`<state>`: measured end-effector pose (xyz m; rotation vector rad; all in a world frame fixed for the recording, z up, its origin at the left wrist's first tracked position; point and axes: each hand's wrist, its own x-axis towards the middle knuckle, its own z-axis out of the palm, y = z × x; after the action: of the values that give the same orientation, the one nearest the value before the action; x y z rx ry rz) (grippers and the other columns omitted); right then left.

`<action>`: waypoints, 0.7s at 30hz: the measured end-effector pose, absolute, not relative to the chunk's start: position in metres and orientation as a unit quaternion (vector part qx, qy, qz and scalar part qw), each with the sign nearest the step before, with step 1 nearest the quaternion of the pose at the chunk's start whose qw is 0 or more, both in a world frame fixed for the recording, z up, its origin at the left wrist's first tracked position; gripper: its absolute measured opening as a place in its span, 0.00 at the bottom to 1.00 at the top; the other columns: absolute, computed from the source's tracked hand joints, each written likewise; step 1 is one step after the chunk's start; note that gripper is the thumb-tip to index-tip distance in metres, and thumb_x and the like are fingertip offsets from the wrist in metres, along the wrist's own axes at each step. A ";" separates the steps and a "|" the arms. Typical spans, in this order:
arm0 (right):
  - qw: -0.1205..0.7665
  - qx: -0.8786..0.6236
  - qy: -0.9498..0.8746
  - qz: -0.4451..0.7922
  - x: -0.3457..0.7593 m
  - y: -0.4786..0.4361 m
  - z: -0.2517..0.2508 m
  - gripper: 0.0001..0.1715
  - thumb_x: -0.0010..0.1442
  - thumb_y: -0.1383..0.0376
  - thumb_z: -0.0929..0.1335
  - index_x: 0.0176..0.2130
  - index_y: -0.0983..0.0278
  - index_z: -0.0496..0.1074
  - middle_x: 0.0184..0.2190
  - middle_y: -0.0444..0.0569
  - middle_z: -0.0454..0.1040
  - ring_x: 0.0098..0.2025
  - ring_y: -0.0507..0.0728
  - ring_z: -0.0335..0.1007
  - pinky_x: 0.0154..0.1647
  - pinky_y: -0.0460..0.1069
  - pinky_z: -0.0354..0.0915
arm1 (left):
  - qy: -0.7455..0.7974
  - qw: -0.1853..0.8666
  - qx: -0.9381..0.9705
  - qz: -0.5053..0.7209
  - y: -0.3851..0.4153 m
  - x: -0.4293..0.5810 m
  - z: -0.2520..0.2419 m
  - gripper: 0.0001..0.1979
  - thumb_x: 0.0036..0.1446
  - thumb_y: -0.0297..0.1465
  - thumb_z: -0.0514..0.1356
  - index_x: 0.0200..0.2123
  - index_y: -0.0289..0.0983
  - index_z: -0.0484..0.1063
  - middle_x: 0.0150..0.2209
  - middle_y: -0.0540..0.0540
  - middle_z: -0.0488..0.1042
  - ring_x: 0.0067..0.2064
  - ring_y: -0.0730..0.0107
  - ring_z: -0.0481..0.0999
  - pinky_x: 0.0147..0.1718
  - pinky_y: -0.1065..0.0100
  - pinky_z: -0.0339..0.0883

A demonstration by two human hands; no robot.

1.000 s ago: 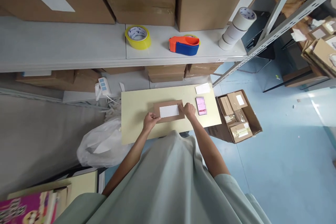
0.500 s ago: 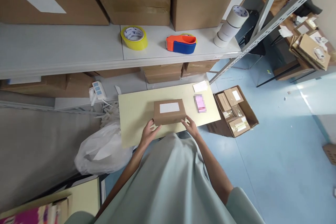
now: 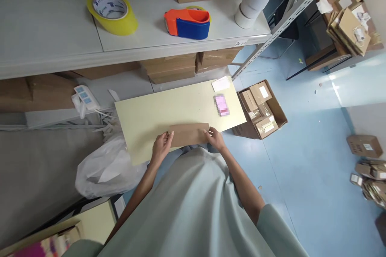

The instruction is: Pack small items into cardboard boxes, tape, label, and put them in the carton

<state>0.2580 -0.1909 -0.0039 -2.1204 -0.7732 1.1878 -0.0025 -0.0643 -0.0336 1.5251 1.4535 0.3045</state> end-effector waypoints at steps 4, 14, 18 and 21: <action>0.276 -0.803 -0.290 0.441 0.275 -0.178 0.006 0.29 0.70 0.41 0.67 0.52 0.62 0.77 0.53 0.56 0.85 0.58 0.65 0.82 0.54 0.54 0.77 | 0.598 0.420 0.676 0.093 -0.055 0.014 -0.013 0.27 0.74 0.52 0.52 0.28 0.42 0.74 0.34 0.41 0.77 0.44 0.54 0.80 0.47 0.60 0.72; 0.265 -0.765 -0.339 0.479 0.372 -0.186 -0.027 0.34 0.69 0.37 0.66 0.53 0.62 0.72 0.56 0.59 0.81 0.59 0.63 0.80 0.54 0.52 0.74 | 0.727 0.479 0.464 0.162 -0.117 0.105 -0.041 0.19 0.64 0.50 0.66 0.39 0.39 0.74 0.41 0.40 0.84 0.48 0.52 0.84 0.48 0.61 0.75; 0.117 -0.774 -0.426 0.453 0.399 -0.159 -0.032 0.37 0.68 0.34 0.68 0.48 0.65 0.74 0.50 0.62 0.82 0.53 0.67 0.82 0.52 0.54 0.72 | 0.749 0.475 0.412 0.208 -0.144 0.128 -0.062 0.20 0.60 0.46 0.70 0.44 0.38 0.72 0.46 0.38 0.84 0.50 0.53 0.85 0.52 0.59 0.76; 0.040 -0.758 -0.482 0.438 0.408 -0.126 -0.034 0.41 0.68 0.32 0.68 0.46 0.67 0.78 0.46 0.67 0.83 0.52 0.72 0.82 0.50 0.55 0.72 | 0.757 0.461 0.405 0.223 -0.150 0.134 -0.065 0.19 0.61 0.44 0.70 0.45 0.37 0.73 0.46 0.38 0.84 0.51 0.53 0.85 0.54 0.57 0.76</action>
<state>0.4084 -0.1263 -0.0343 -2.3208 -1.4765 1.3432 0.1345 -0.1502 -0.0647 0.9973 1.8638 0.5483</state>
